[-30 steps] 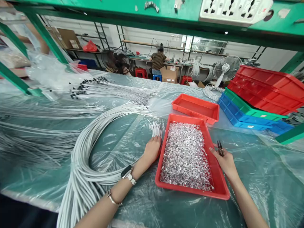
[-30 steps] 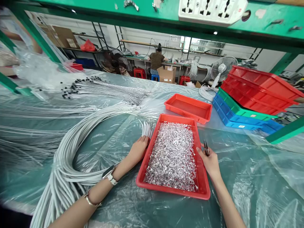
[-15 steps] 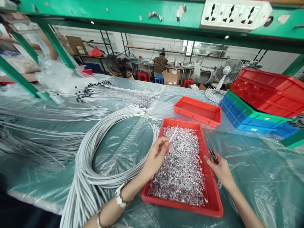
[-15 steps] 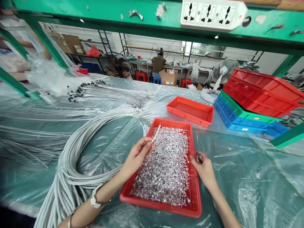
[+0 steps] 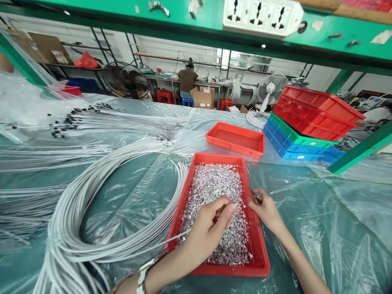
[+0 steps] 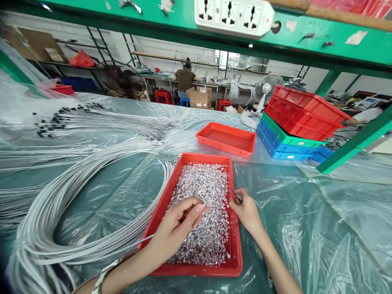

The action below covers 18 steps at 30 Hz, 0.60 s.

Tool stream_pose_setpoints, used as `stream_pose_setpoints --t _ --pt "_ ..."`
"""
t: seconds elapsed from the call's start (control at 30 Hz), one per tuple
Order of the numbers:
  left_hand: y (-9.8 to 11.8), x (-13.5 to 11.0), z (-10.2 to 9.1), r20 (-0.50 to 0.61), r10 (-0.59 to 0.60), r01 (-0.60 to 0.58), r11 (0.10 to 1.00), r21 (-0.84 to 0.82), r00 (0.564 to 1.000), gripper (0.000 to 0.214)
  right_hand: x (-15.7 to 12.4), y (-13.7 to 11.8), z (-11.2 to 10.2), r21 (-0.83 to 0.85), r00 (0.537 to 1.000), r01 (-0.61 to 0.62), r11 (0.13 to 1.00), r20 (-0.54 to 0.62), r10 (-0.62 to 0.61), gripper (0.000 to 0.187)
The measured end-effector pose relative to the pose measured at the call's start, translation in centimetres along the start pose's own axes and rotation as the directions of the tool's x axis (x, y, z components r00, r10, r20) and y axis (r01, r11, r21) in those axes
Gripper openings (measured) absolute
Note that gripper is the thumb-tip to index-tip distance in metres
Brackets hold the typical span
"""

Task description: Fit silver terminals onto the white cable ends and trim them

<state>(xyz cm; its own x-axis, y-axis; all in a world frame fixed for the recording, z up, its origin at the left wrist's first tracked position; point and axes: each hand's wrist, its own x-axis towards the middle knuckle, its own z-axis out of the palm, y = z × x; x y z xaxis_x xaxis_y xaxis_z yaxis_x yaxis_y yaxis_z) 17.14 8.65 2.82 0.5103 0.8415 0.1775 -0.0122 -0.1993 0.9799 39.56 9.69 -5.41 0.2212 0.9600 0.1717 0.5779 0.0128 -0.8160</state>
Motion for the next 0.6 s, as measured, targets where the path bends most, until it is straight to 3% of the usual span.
stream_pose_setpoints --t 0.17,0.33,0.47,0.6 --pt "-1.3 -0.2 -0.3 0.014 -0.041 0.042 0.997 -0.059 0.999 0.032 -1.4 -2.5 -1.0 0.055 0.996 0.046 0.997 -0.075 -0.042 0.029" --pt "-1.9 0.2 -0.1 0.05 -0.097 0.103 0.987 -0.126 0.994 0.033 -4.0 -5.5 -0.7 0.249 0.977 0.146 0.958 0.118 -0.179 0.032" --pt "-1.8 0.2 -0.1 0.09 -0.125 0.136 0.982 -0.132 0.988 0.032 -5.2 -5.9 0.1 0.408 0.943 0.045 0.912 0.283 -0.173 0.03" --pt "-1.6 0.1 -0.2 0.144 -0.147 0.157 0.986 -0.059 0.978 0.028 -5.4 -5.6 0.4 0.462 0.934 -0.01 0.887 0.322 -0.157 0.024"
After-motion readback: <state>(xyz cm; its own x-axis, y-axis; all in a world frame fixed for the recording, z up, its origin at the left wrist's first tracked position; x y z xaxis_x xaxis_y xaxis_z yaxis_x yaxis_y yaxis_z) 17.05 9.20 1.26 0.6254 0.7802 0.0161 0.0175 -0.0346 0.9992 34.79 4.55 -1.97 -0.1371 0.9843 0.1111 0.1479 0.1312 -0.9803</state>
